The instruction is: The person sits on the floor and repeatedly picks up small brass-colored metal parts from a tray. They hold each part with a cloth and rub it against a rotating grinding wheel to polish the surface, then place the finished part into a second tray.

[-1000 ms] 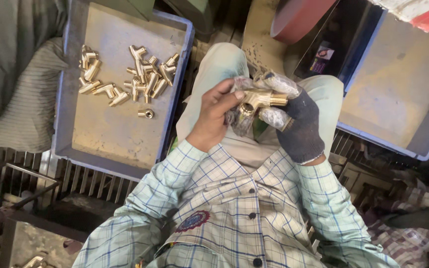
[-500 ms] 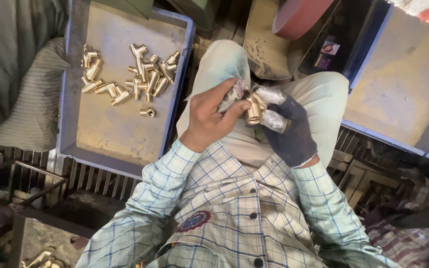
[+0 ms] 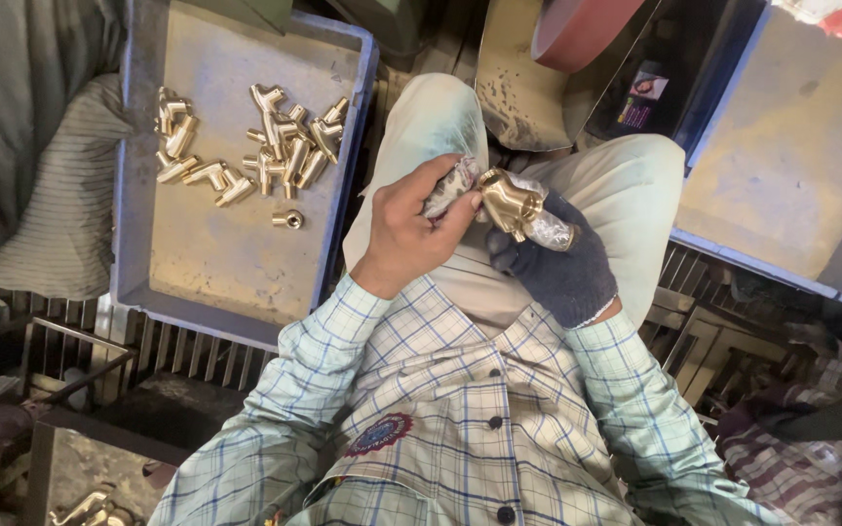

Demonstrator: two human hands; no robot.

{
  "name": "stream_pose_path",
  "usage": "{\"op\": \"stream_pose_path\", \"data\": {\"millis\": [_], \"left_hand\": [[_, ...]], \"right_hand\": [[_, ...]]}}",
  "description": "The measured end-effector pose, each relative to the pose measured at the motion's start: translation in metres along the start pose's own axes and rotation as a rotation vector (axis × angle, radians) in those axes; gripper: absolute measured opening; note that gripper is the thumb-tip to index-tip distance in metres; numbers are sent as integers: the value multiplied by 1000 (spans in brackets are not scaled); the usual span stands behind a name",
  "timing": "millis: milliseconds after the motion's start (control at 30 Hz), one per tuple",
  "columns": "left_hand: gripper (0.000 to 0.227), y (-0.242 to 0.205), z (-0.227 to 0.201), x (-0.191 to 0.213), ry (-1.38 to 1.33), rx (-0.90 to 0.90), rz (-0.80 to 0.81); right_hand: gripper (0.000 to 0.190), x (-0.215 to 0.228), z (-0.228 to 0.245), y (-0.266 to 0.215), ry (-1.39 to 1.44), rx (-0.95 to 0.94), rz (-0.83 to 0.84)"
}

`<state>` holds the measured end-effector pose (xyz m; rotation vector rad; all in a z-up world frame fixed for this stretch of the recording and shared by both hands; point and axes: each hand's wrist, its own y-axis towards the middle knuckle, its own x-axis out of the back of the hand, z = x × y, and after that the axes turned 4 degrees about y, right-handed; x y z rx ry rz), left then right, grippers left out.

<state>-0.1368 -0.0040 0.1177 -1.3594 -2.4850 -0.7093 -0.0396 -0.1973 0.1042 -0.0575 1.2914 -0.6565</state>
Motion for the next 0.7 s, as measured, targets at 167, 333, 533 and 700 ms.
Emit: {"op": "stream_pose_path", "data": {"millis": [167, 333, 533, 700], "left_hand": [[34, -5, 12, -4, -86, 271, 59], [28, -2, 28, -9, -665, 562, -44], [32, 1, 28, -5, -735, 604, 15], [35, 1, 19, -6, -616, 525, 91]], "right_hand": [[62, 4, 3, -6, -15, -68, -66], [50, 12, 1, 1, 205, -105, -79], [52, 1, 3, -4, 50, -44, -105], [49, -6, 7, -5, -133, 20, -66]]}}
